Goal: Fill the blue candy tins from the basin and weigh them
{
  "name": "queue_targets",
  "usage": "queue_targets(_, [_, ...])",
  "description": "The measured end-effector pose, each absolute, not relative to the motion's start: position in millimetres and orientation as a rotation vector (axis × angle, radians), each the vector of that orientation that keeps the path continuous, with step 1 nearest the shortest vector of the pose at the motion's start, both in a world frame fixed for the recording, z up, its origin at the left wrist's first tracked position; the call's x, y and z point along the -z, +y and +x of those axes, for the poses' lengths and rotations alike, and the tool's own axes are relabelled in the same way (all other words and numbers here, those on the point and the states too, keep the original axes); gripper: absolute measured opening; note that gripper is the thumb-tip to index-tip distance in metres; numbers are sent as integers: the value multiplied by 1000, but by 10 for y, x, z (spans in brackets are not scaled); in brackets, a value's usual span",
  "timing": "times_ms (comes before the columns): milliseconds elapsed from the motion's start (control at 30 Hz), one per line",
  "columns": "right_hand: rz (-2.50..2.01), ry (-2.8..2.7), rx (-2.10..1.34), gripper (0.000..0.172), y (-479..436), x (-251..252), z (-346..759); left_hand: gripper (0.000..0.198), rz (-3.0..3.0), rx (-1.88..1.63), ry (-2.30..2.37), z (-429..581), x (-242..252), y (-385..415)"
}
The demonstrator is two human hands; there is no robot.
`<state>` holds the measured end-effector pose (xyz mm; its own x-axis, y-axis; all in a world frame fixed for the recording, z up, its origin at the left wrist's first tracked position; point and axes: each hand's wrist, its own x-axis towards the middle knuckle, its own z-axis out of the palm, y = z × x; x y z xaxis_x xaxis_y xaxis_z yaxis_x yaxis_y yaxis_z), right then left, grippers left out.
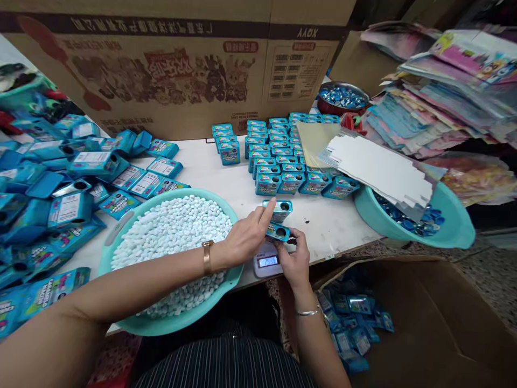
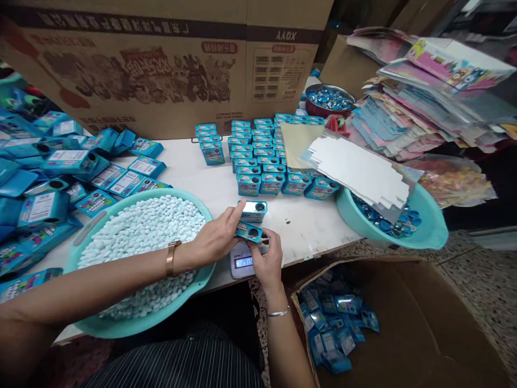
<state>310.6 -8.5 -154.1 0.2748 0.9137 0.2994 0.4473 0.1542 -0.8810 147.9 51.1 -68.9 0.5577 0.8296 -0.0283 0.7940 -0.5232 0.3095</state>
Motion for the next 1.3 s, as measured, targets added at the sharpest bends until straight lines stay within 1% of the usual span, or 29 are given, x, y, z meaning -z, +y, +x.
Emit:
queue_targets(100, [-1400, -1431, -475, 29, -97, 1365, 3151, 92, 2558, -306, 1275, 1426, 573, 458])
queue_targets(167, [-1342, -1486, -445, 27, -80, 1150, 3160, 86, 2584, -439, 1231, 1365, 402, 438])
queue_targets(200, [-1306, -1518, -430, 28, -59, 1027, 3157, 79, 2598, -496, 1209, 1326, 295, 433])
queue_targets(333, [-1123, -1659, -349, 34, 77, 588, 3128, 38, 2623, -615, 1098, 1105, -133, 443])
queue_targets(400, [-1068, -1673, -313, 38, 137, 477, 3142, 31, 2614, -691, 1100, 946, -280, 478])
queue_targets(467, [-1084, -1601, -275, 38, 171, 454, 3196, 33, 2614, -785, 1180, 752, -369, 550])
queue_targets(600, [-1231, -1446, -239, 25, 177, 564, 3382, 33, 2626, -865, 1466, 299, -407, 833])
queue_targets(667, [-1313, -1446, -263, 23, 176, 634, 3468, 36, 2595, -851, 1636, 77, -364, 1034])
queue_targets(833, [-1476, -1517, -369, 30, 243, 783, 3588, 60, 2388, -651, 1950, -327, -98, 1575])
queue_targets(900, [-1508, -1540, -393, 32, 280, 829, 3618, 62, 2317, -525, 2011, -416, 40, 1755])
queue_targets(1000, [-1516, -1536, -399, 32, 291, 836, 3614, 58, 2238, -343, 2056, -478, 222, 1948])
queue_targets(1100, [-1457, -1469, -386, 22, 237, 750, 3427, 53, 2222, -231, 2017, -464, 356, 2060])
queue_targets(1167, [-1342, -1523, -448, 15, 194, 671, 3158, 49, 2204, -144, 1980, -419, 436, 2113])
queue_targets(1233, [-1160, -1770, -569, 17, 178, 616, 2801, 49, 2175, -53, 1947, -355, 522, 2158])
queue_targets(1300, [-981, -2152, -639, 27, 184, 606, 2418, 49, 2152, 24, 1915, -281, 594, 2180])
